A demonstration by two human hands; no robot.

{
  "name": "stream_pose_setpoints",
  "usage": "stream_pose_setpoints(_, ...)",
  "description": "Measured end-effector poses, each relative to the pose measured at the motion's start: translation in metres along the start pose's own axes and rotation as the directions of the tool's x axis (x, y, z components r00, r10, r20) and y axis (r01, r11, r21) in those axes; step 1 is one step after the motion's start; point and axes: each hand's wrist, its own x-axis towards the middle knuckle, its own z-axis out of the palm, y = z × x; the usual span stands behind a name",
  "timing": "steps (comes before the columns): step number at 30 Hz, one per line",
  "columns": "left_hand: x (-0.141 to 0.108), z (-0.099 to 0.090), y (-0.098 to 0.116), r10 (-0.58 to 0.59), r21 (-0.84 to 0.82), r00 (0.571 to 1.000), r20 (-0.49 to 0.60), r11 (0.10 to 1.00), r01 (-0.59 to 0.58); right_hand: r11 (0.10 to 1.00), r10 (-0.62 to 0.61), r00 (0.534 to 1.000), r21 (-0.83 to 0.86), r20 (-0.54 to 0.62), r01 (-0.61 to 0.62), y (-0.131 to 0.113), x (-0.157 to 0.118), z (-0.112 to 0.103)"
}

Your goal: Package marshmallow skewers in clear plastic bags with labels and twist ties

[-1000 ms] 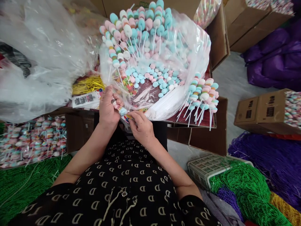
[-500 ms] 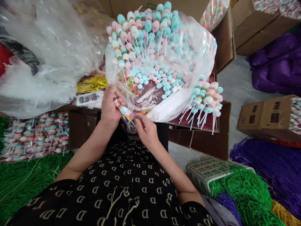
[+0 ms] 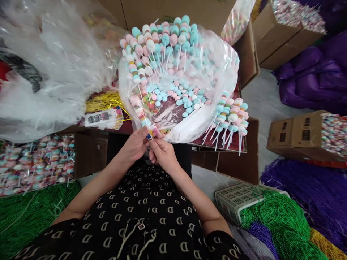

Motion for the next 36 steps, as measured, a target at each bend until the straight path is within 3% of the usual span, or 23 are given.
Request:
stream_pose_setpoints(3, 0.0, -0.001, -0.005, 0.047, 0.112, 0.999, -0.027, 0.993, -0.044, 1.0, 0.005, 1.0, 0.004, -0.006, -0.005, 0.002, -0.001, -0.001)
stream_pose_setpoints(5, 0.0, -0.004, -0.006, 0.159, 0.286, 0.985, -0.062, 0.949, -0.136, 1.0, 0.004, 1.0, 0.003, -0.012, -0.004, 0.002, -0.002, -0.001)
stream_pose_setpoints(9, -0.003, -0.008, -0.005, 0.445, 0.666, 0.893, -0.059, 0.684, -0.297, 0.999, -0.017, 0.999, -0.035, -0.046, 0.016, 0.0, -0.001, -0.002)
stream_pose_setpoints(12, -0.004, -0.009, -0.003, 0.465, 0.735, 0.886, -0.009, 0.603, -0.309, 0.998, -0.039, 0.997, -0.056, -0.071, 0.035, -0.002, -0.001, -0.002)
stream_pose_setpoints(15, -0.007, -0.007, -0.001, 0.33, 0.601, 0.944, -0.018, 0.758, -0.254, 0.996, -0.058, 0.996, -0.075, -0.064, 0.053, -0.004, 0.0, -0.002)
stream_pose_setpoints(17, -0.009, -0.006, 0.002, 0.232, 0.376, 0.973, -0.015, 0.903, -0.21, 0.995, -0.062, 0.997, -0.08, -0.051, 0.058, -0.004, -0.001, -0.002)
stream_pose_setpoints(19, -0.007, -0.004, 0.006, 0.165, 0.154, 0.986, -0.009, 0.975, -0.162, 0.996, -0.06, 0.997, -0.071, -0.043, 0.057, -0.004, -0.001, -0.001)
stream_pose_setpoints(28, 0.0, 0.01, 0.011, 0.074, -0.167, 0.996, -0.042, 0.983, -0.08, 0.997, -0.075, 0.997, -0.024, -0.01, 0.075, -0.003, -0.001, 0.004)
stream_pose_setpoints(33, 0.002, 0.007, 0.002, 0.035, -0.178, 0.999, -0.02, 0.983, -0.038, 0.999, -0.035, 0.998, -0.008, -0.052, 0.035, 0.002, 0.001, 0.006)
stream_pose_setpoints(36, 0.002, 0.002, 0.004, 0.002, -0.156, 1.0, -0.002, 0.988, -0.002, 0.997, 0.027, 1.0, -0.067, 0.01, -0.026, -0.002, 0.002, -0.002)
